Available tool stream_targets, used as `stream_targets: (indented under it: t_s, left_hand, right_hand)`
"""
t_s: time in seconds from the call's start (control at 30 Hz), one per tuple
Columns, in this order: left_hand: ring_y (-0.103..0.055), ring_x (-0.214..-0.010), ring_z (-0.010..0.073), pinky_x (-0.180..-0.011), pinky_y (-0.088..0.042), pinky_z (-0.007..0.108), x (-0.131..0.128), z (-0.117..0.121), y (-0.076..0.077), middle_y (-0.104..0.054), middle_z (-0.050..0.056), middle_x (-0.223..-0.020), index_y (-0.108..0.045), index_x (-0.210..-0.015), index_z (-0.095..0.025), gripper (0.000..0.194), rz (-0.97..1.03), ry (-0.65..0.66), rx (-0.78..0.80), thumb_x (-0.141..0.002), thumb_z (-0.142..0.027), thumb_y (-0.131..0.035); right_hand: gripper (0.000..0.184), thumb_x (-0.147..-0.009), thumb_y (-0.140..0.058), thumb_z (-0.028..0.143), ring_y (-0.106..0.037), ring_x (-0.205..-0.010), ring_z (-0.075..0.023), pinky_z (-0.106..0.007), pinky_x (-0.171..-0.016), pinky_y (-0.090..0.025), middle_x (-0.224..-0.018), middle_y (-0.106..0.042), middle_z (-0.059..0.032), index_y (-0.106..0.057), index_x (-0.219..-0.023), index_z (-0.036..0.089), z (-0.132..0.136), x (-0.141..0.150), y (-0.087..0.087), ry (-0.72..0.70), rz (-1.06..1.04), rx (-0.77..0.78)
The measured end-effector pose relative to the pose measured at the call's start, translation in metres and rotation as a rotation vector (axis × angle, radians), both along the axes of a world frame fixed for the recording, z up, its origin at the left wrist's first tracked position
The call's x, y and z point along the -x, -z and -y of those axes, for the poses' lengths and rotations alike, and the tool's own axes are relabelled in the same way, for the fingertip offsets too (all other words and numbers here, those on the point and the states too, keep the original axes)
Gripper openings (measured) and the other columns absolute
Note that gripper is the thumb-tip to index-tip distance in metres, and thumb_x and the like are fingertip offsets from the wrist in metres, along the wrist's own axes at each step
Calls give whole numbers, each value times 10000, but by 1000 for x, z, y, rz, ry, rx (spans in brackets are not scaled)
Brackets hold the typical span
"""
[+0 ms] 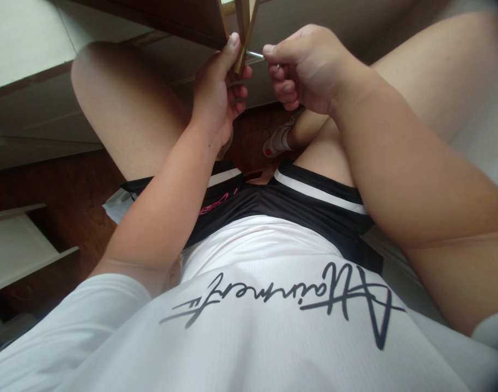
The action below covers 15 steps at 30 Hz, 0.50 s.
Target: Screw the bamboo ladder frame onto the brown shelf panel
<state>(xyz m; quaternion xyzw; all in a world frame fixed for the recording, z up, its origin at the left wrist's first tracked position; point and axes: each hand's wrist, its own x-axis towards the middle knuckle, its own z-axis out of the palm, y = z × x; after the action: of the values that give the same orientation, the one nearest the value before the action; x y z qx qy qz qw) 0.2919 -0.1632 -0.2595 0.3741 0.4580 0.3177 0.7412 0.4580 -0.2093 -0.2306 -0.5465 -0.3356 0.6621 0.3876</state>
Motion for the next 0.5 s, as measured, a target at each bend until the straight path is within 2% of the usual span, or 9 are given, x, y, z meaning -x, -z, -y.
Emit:
stream_targets:
  t_s: [0.1,0.27,0.4,0.5]
  left_hand:
    - [-475,-586,142,-475,-227,305,0,0,0,-655,-2,-783,-624,-716,-305,245,9,3,5,-757,-510,-751]
    - [-467,-599,148,-474,-225,300,0,0,-1,-653,-4,-783,-628,-702,-309,243,-6,15,12,-750,-516,-745]
    - [-489,-576,149,-452,-263,290,1,0,1,-653,2,-807,-646,-692,-326,215,-24,20,-10,-822,-495,-670]
    - [-500,-571,141,-443,-282,285,1,1,0,-659,5,-809,-653,-694,-320,214,-12,23,-7,-835,-481,-667]
  right_hand:
    - [328,-934,-495,200,-315,-350,-83,-218,-322,-251,-455,-367,47,-455,-611,165,0,-1,0,-21,82,-83]
    - [308,-914,-524,155,-339,-324,-77,-233,-324,-238,-428,-450,49,-533,-606,151,0,2,0,-3,340,-254]
    - [262,-897,-582,190,-424,-465,-65,-221,-486,-310,-530,-513,31,-607,-640,148,3,-2,3,-12,617,-465]
    - [260,-936,-589,334,-494,-602,-114,-260,-622,-384,-634,-563,1,-674,-739,188,4,-9,5,-101,860,-569]
